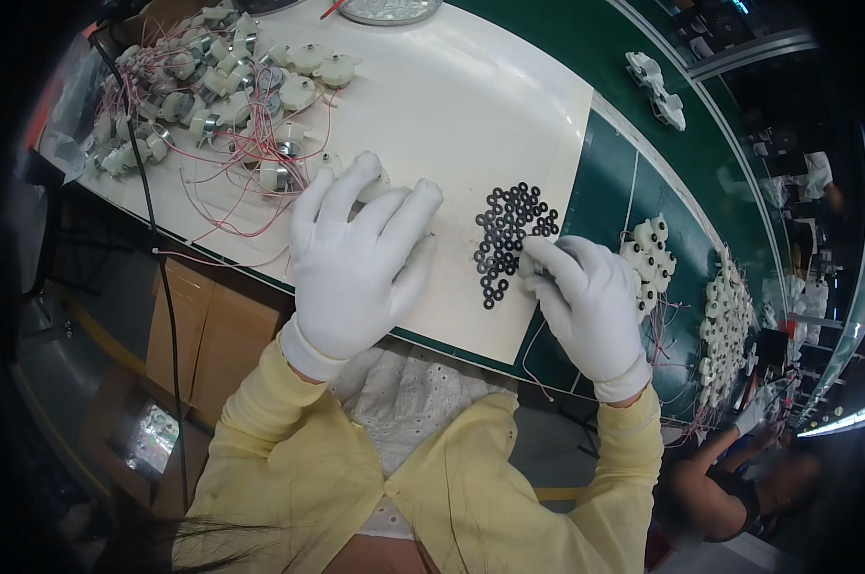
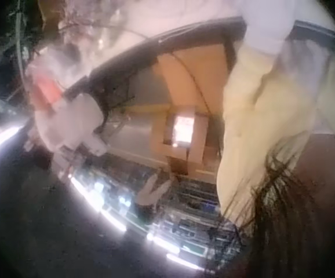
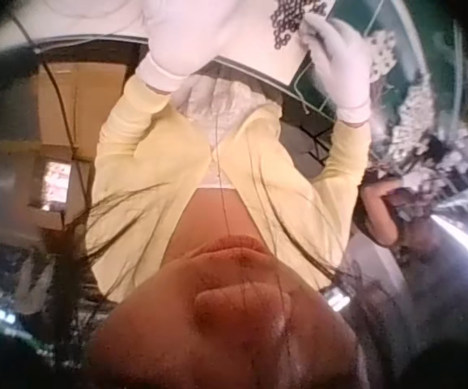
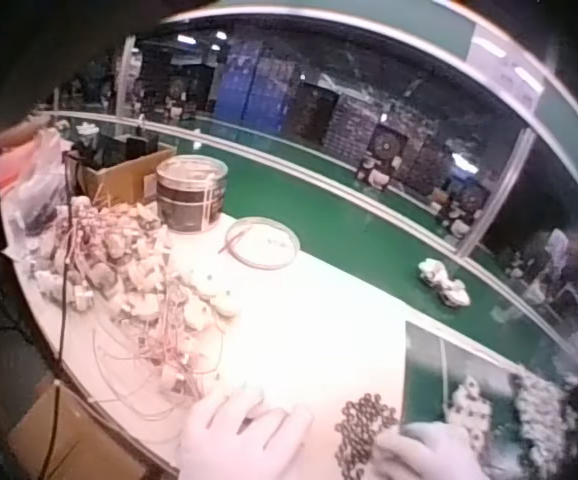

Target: The person assembles small white cylindrical electronic components by hand. They pick up a component, attach a small black washer to its protruding shaft, and place the finished unit onto a green workbench. The process is repeated continuously throughout the clip.

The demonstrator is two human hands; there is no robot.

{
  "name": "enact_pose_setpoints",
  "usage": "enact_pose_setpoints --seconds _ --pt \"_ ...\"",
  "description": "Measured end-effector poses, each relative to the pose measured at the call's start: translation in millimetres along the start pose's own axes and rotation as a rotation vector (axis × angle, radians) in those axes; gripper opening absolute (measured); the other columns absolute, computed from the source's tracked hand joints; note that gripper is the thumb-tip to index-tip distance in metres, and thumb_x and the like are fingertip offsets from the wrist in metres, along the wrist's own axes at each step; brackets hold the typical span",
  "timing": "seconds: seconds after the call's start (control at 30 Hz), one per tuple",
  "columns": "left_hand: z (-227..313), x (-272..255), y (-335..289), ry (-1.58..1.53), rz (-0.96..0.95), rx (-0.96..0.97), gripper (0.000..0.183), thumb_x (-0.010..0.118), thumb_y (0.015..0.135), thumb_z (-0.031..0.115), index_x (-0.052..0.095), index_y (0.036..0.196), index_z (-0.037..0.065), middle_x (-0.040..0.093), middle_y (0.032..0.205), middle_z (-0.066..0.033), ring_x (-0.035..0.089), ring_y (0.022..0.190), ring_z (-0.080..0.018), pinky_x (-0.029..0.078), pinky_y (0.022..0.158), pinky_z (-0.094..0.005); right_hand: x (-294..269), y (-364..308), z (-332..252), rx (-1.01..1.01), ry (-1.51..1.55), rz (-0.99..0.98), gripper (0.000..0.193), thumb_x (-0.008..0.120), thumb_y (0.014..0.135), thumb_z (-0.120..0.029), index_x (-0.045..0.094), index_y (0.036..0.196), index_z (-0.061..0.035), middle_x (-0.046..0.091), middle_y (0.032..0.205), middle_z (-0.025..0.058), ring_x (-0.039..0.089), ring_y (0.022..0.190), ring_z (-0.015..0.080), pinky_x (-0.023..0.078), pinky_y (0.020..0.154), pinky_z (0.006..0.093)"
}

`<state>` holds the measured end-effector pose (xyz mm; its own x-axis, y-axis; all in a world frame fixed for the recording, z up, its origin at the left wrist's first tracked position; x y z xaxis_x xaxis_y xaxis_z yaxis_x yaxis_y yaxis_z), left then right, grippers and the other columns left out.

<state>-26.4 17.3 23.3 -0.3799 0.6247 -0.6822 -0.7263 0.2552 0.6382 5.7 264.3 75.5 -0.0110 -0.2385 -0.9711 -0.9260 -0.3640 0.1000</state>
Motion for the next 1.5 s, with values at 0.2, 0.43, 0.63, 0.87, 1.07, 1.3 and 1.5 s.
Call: enact_pose_setpoints --seconds 0.2,0.43,0.63,0.87,1.07,1.3,1.5 --pt "-2.2 6.1 -8.5 -0.129 0.004 0.087 0.043 0.079 0.08 0.025 0.073 0.121 0.013 0.07 0.1 -0.0027 0.06 0.12 -0.0297 0.039 0.108 -0.0487 -15.4 4.3 -17.5 -0.079 -0.237 -0.111 0.036 0.078 0.084 -0.016 0.069 0.119 -0.0184 0.062 0.098 0.003 0.061 0.093 0.0264 0.044 0.085 0.0419" --pt "2.0 -3.1 0.9 -0.014 -0.09 -0.004 0.036 0.08 0.082 0.033 0.075 0.112 0.014 0.068 0.101 -0.0041 0.06 0.12 -0.0314 0.038 0.109 -0.0501 -27.4 -13.5 -25.9 -0.125 -0.323 -0.218 0.029 0.077 0.083 -0.018 0.068 0.111 -0.0198 0.057 0.092 0.0018 0.059 0.09 0.0243 0.044 0.084 0.0422" --pt "2.8 -0.9 -1.5 -0.01 -0.062 0.028 0.033 0.082 0.082 0.031 0.077 0.109 0.014 0.066 0.092 -0.0043 0.059 0.12 -0.0314 0.038 0.109 -0.0514 -21.5 -16.6 -32.0 -0.117 -0.401 -0.172 0.024 0.076 0.085 -0.019 0.067 0.108 -0.0184 0.057 0.091 0.0027 0.059 0.086 0.0245 0.045 0.082 0.0411" --pt "2.7 0.1 -2.5 0.005 -0.035 0.062 0.034 0.083 0.082 0.029 0.076 0.111 0.014 0.066 0.091 -0.0038 0.061 0.12 -0.0301 0.038 0.109 -0.0514 -13.9 -24.9 -28.9 -0.074 -0.407 -0.126 0.018 0.072 0.086 -0.021 0.062 0.1 -0.0133 0.051 0.08 0.003 0.058 0.075 0.0229 0.044 0.074 0.0404" --pt "2.2 0.7 -3.8 0.02 -0.029 0.081 0.034 0.083 0.082 0.029 0.076 0.112 0.015 0.067 0.093 -0.0035 0.061 0.12 -0.0301 0.038 0.109 -0.0512 -15.8 -23.0 -16.2 -0.02 -0.201 -0.175 0.015 0.069 0.096 -0.02 0.067 0.102 -0.0068 0.064 0.077 0.0072 0.066 0.069 0.024 0.051 0.069 0.0399" --pt "3.3 0.8 -4.2 0.006 -0.047 0.075 0.033 0.082 0.082 0.028 0.076 0.112 0.015 0.068 0.095 -0.0039 0.06 0.121 -0.031 0.037 0.108 -0.0505 -0.4 -58.6 -4.2 0.647 0.44 0.117 0.021 0.06 0.105 -0.016 0.069 0.116 -0.0005 0.076 0.085 0.0123 0.073 0.076 0.0295 0.056 0.066 0.0377" --pt "4.2 -2.9 -1.8 0.01 -0.067 0.085 0.031 0.082 0.083 0.026 0.076 0.111 0.014 0.068 0.094 -0.0039 0.06 0.122 -0.0313 0.037 0.108 -0.0504 9.8 -97.0 7.9 0.286 -0.286 0.151 0.027 0.066 0.096 -0.012 0.068 0.123 -0.0102 0.067 0.074 0.0061 0.065 0.064 0.0289 0.045 0.063 0.0425"
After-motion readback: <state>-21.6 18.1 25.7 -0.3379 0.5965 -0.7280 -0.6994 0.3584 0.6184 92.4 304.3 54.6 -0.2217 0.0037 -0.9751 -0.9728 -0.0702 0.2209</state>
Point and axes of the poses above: each hand's wrist, its own y-axis towards the middle knuckle, its own x-axis out of the palm, z = x × y, the point moved 2 cm from there along y, towards the middle knuckle
